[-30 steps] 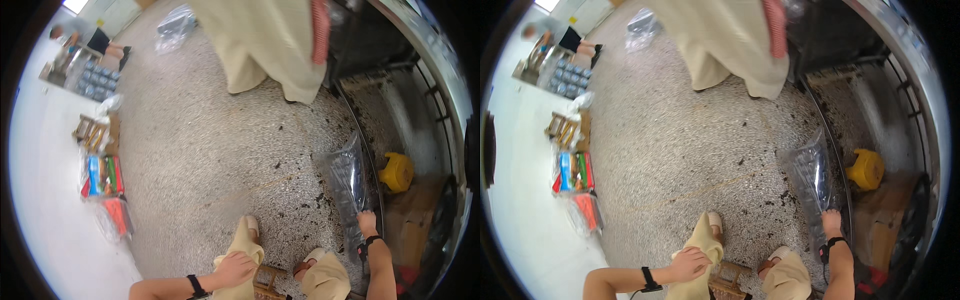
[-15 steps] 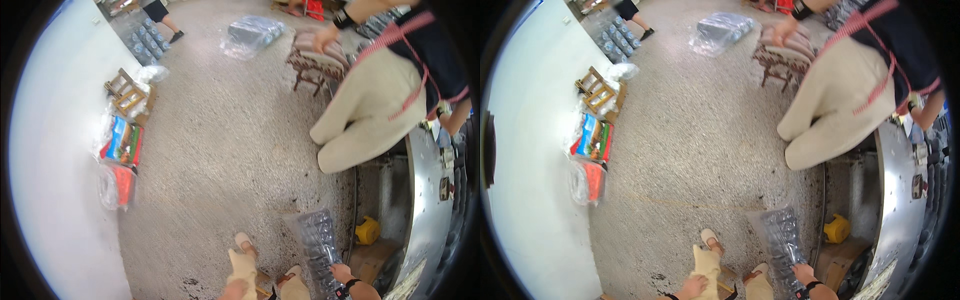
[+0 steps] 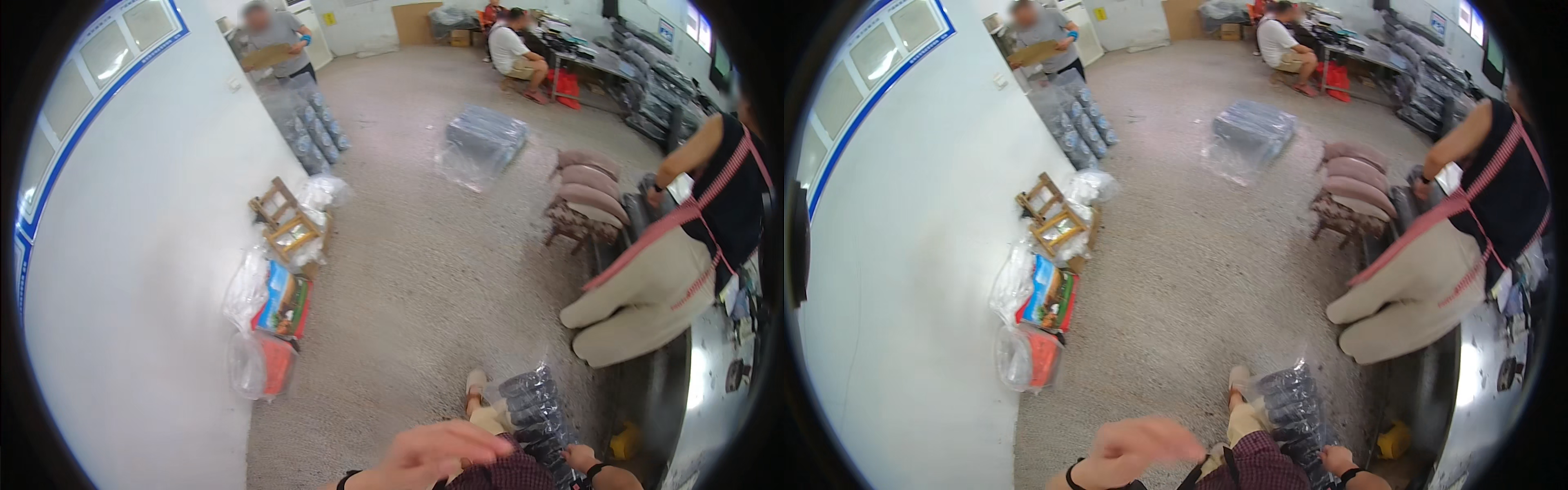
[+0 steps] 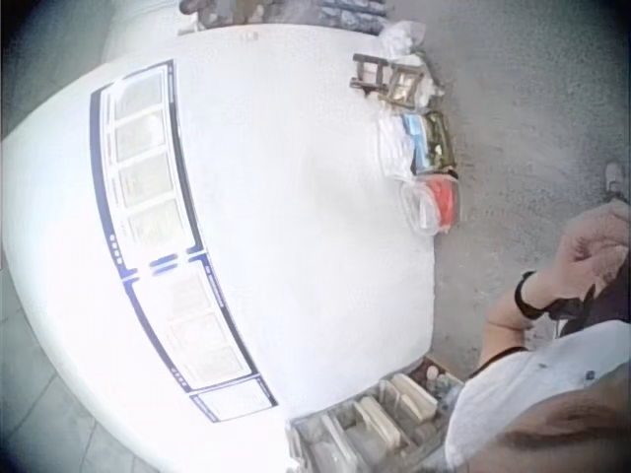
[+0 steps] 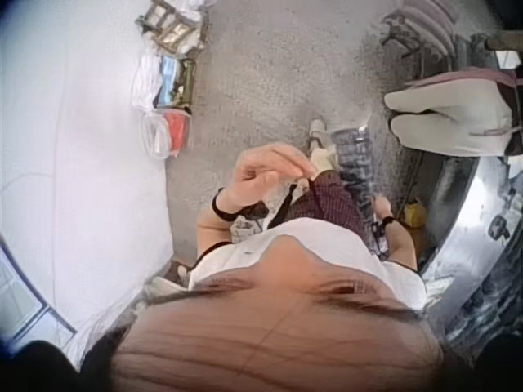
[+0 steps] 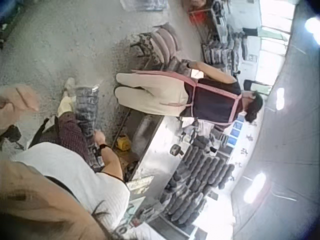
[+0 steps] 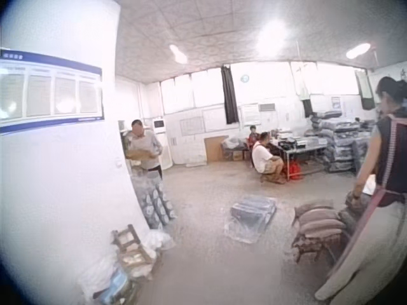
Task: The person sits on the floor and wraps individual round containers with clear plastic film. They pick up containers, wrap them by hand, and place the wrapped units into a growing pile. Other workers are visible in the background.
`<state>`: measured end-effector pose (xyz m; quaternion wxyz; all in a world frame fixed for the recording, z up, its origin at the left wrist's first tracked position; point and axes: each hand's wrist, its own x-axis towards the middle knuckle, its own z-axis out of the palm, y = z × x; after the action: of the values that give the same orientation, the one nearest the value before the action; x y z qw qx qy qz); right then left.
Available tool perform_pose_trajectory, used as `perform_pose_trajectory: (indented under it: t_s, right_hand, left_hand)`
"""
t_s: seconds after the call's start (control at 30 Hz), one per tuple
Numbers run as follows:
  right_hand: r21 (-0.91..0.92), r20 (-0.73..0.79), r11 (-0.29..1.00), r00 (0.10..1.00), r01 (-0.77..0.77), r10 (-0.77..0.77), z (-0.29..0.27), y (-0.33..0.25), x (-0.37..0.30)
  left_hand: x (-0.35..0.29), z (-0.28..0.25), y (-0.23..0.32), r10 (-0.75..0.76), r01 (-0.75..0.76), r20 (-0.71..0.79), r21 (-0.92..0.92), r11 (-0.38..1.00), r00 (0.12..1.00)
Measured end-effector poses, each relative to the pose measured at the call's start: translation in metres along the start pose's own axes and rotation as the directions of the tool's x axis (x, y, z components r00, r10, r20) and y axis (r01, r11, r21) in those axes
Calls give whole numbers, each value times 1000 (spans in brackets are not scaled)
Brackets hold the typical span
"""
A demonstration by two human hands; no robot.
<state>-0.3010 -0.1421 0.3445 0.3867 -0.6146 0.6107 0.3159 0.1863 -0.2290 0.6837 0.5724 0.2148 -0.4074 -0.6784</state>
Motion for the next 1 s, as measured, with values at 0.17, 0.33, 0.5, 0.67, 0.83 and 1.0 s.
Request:
perform_pose_trajectory:
  t_s: [0.17, 0.33, 0.5, 0.67, 0.83, 1.0]
  right_hand:
    - [117, -52, 993, 999, 4, 2, -70, -78, 92]
    - [151, -33, 987, 998, 49, -44, -182, -153, 188]
    - [78, -96, 995, 994, 61, -54, -326, -209, 247]
    - [154, -278, 983, 959, 95, -49, -425, -253, 322]
    - [422, -589, 905, 743, -51, 317, -528, -320, 346]
    - [735, -668, 651, 374, 191, 644, -628, -384, 414]
  left_hand:
    - [144, -18, 76, 552, -461, 199, -367, 808, 810]
    - [244, -101, 157, 516, -476, 263, -205, 855, 815]
    - [322, -166, 221, 671, -671, -4, -18, 741, 742]
    - [410, -295, 259, 717, -724, 104, 113, 680, 689]
    - [503, -469, 278, 30, -15, -18, 554, 832, 999]
    - [632, -579, 235, -528, 482, -158, 674, 560, 834]
